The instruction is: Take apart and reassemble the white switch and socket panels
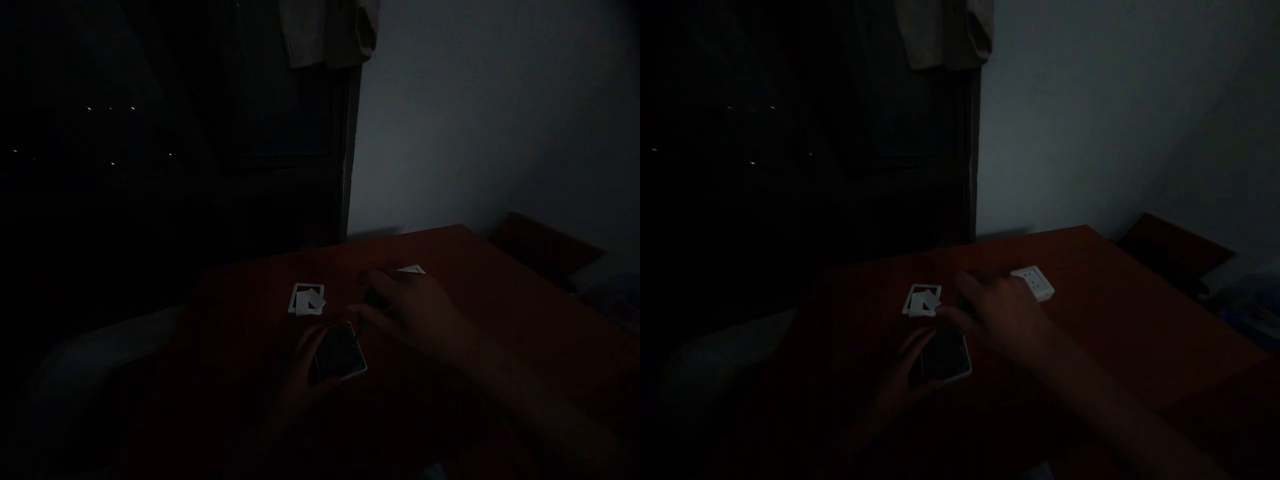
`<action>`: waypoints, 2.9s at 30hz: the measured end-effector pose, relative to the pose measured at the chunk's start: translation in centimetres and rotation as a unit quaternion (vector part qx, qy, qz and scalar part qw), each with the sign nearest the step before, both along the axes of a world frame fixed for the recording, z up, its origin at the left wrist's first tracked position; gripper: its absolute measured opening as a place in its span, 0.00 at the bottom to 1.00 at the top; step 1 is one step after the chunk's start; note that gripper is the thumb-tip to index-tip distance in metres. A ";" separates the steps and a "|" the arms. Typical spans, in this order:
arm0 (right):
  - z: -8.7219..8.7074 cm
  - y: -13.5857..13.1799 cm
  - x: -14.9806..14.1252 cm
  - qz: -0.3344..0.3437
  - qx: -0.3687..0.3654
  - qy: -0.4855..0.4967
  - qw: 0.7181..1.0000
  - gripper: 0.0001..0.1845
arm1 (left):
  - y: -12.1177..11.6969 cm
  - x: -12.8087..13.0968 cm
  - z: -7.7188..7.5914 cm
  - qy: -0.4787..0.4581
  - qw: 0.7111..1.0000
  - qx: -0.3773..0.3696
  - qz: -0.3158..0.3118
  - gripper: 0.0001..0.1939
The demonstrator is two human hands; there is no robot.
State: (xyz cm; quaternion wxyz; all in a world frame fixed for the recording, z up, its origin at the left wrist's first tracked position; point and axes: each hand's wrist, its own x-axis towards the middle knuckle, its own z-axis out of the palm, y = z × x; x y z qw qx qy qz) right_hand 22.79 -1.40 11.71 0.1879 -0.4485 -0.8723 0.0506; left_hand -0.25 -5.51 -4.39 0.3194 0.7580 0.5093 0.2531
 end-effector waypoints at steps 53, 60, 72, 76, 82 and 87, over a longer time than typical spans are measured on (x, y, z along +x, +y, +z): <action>-1.1 -0.6 -0.5 -0.030 0.001 0.031 0.999 0.21 | 0.1 0.0 -0.1 0.000 1.000 0.013 0.001 0.37; -1.2 -0.8 -0.1 0.027 -0.005 0.088 0.996 0.29 | 0.1 0.2 0.0 -0.009 1.000 0.017 0.012 0.38; -1.1 -1.1 -0.2 0.059 -0.012 0.106 0.993 0.32 | 0.2 0.1 -0.4 -0.025 1.000 0.010 0.000 0.38; -1.4 -0.8 -0.5 -0.016 0.003 0.052 0.999 0.21 | 0.1 0.1 -0.1 -0.003 1.000 0.003 0.009 0.37; -1.4 -1.2 -0.2 0.026 -0.011 0.088 0.996 0.29 | 0.1 0.2 -0.2 0.008 1.000 0.011 0.010 0.37; -1.0 -1.2 -0.4 0.024 -0.014 0.062 0.998 0.27 | 0.1 0.2 -0.2 -0.009 1.000 0.017 -0.001 0.38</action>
